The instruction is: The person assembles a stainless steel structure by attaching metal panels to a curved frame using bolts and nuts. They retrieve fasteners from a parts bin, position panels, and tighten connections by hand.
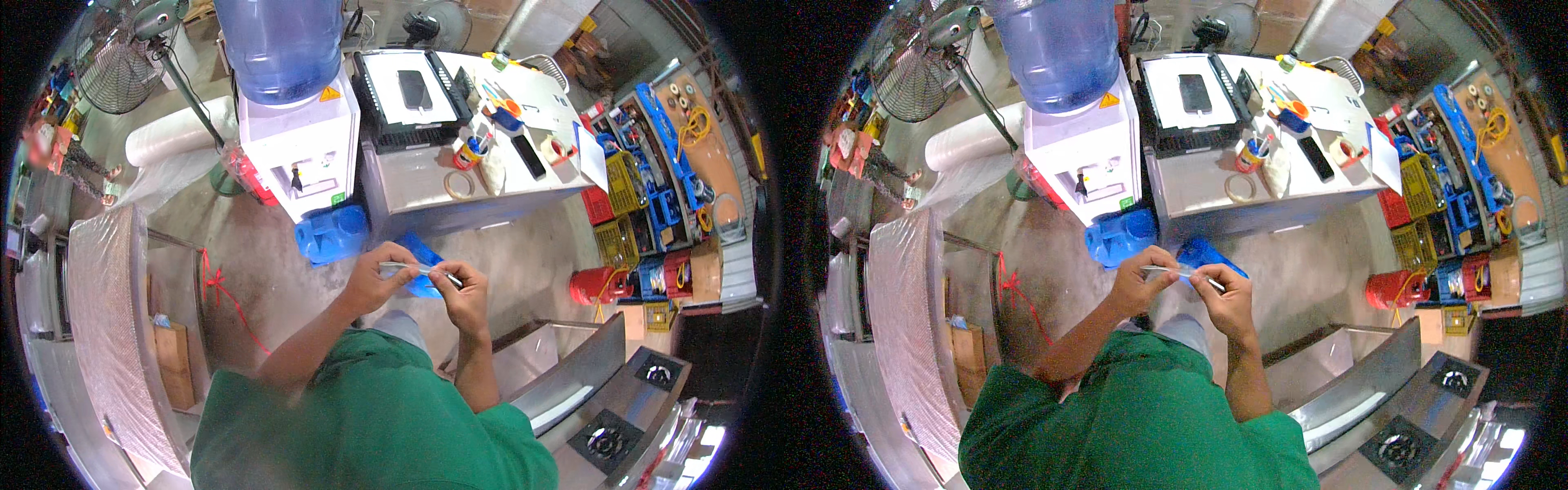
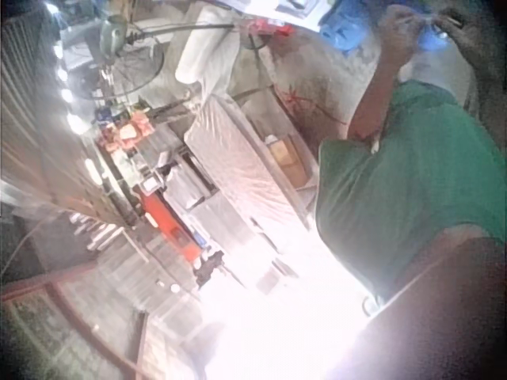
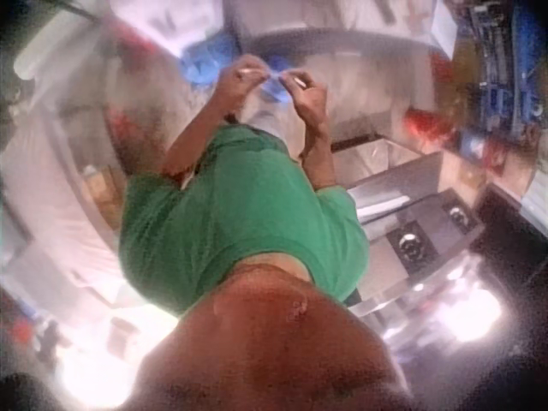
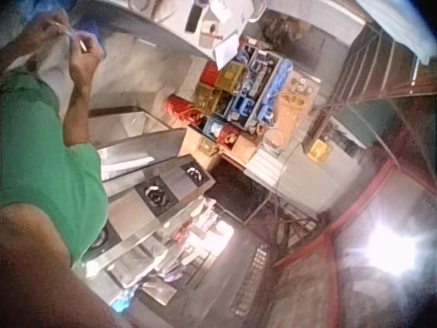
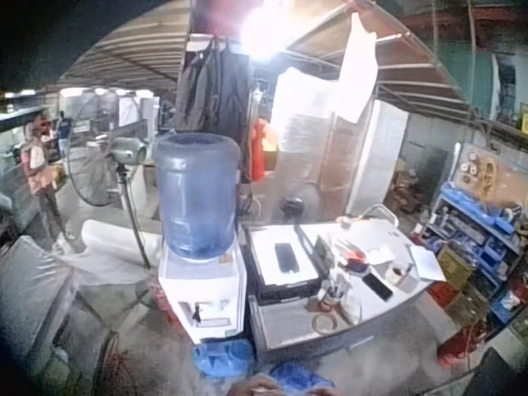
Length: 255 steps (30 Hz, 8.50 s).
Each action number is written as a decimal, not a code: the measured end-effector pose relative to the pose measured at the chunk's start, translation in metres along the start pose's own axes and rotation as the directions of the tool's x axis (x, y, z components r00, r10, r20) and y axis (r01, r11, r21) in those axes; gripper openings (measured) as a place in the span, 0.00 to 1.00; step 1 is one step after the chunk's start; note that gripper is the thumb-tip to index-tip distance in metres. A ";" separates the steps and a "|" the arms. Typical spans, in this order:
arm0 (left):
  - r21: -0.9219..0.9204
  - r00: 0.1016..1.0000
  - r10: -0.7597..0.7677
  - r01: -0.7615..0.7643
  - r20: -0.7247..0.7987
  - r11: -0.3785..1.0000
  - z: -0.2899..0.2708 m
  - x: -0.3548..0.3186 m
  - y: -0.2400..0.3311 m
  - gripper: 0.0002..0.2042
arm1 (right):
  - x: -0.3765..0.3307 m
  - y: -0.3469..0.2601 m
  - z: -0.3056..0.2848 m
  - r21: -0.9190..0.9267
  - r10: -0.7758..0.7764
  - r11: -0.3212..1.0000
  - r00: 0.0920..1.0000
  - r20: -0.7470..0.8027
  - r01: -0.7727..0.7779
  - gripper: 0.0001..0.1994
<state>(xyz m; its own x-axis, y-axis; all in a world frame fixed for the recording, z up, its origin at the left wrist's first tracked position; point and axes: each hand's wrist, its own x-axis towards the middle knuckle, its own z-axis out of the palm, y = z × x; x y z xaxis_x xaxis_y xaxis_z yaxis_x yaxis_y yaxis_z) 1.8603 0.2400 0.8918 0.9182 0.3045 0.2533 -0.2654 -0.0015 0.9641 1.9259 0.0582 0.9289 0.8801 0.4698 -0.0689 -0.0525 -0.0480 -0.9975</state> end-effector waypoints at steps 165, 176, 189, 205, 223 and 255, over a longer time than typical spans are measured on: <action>-0.634 -0.732 -0.681 -0.524 -0.006 0.569 0.249 -1.861 0.221 0.27 | -1.558 0.598 0.875 -0.823 0.769 0.360 0.361 0.528 0.439 0.61; -0.771 -0.763 -0.576 -0.168 -0.293 0.614 0.051 -2.187 0.330 0.25 | -1.605 0.587 0.879 -0.743 0.610 0.343 0.466 0.641 0.574 0.48; -0.791 -0.620 -0.589 0.087 -0.519 0.605 -0.403 -2.378 0.467 0.21 | -1.621 0.514 1.003 -0.680 0.709 0.221 0.363 0.604 0.699 0.44; -0.696 0.005 -0.701 0.113 -0.713 0.709 -0.915 -2.146 0.161 0.38 | -1.592 0.646 1.432 -0.845 0.617 0.361 0.578 0.533 0.394 0.47; -0.806 0.156 -0.820 0.153 -0.551 0.571 -0.928 -2.188 0.167 0.19 | -1.685 0.733 1.475 -0.546 0.753 0.366 0.105 0.650 0.753 0.38; -0.805 0.206 -0.790 0.018 -0.577 0.593 -0.876 -2.278 0.160 0.14 | -1.724 0.935 1.625 -0.739 0.590 0.606 0.457 0.665 0.294 0.24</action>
<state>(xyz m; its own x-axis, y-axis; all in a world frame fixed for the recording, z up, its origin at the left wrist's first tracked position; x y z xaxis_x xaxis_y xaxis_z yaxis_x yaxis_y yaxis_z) -0.5312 0.3804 0.3998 0.2298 0.6136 -0.7555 -0.3776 0.7716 0.5118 -0.4073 0.6361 0.0870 0.0573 0.7730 -0.6319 0.5760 -0.5426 -0.6114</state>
